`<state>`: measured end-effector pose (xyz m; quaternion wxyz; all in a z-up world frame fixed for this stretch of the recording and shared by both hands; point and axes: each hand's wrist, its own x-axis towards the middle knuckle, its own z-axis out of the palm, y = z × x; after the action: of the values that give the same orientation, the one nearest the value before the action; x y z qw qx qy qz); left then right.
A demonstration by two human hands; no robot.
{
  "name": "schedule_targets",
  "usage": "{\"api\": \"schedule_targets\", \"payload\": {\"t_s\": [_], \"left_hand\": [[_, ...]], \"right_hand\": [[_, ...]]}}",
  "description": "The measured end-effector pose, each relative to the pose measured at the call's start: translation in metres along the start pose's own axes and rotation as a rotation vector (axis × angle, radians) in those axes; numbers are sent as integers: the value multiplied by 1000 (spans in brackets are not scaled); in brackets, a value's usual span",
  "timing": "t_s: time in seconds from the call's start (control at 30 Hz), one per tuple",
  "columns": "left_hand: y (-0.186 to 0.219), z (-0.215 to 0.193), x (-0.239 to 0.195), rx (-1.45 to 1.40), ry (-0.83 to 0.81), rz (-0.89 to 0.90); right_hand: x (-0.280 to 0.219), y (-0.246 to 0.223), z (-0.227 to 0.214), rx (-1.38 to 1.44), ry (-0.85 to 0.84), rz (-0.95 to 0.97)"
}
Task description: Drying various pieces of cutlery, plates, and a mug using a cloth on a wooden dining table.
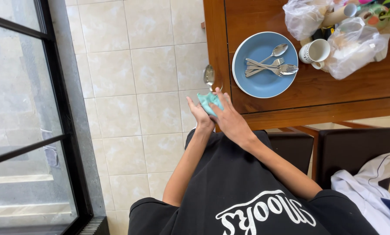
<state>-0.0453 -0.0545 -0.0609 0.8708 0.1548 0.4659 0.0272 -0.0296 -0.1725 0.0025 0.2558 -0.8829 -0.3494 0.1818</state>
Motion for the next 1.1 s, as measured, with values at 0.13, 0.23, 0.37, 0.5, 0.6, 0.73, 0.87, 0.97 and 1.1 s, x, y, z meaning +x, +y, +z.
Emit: {"api": "schedule_targets", "payload": {"t_s": [0.13,0.23,0.37,0.5,0.6,0.73,0.87,0.97,1.1], "left_hand": [[-20,-28,36,-28,-202,42],[-38,-54,68,-37,-361,25],[-20,-25,53,-41,-519,-24],[9,12,25,47,-411,32],[18,9,32,55,-406,116],[17,5,28,108,-420,186],[10,3,15,134,-497,153],[6,1,18,147,-482,184],[13,-5,30,141,-375,252]], "right_hand": [[-14,3,8,-108,62,-34],[-12,-11,-13,-1,-60,143],[-14,1,-8,-108,96,106],[-15,10,-5,-125,150,99],[-19,19,-2,-163,162,33],[-21,23,-1,-154,142,-15],[-16,24,-4,-181,169,-90],[-15,28,-3,-190,166,-112],[-19,34,-5,-110,52,-96]]}}
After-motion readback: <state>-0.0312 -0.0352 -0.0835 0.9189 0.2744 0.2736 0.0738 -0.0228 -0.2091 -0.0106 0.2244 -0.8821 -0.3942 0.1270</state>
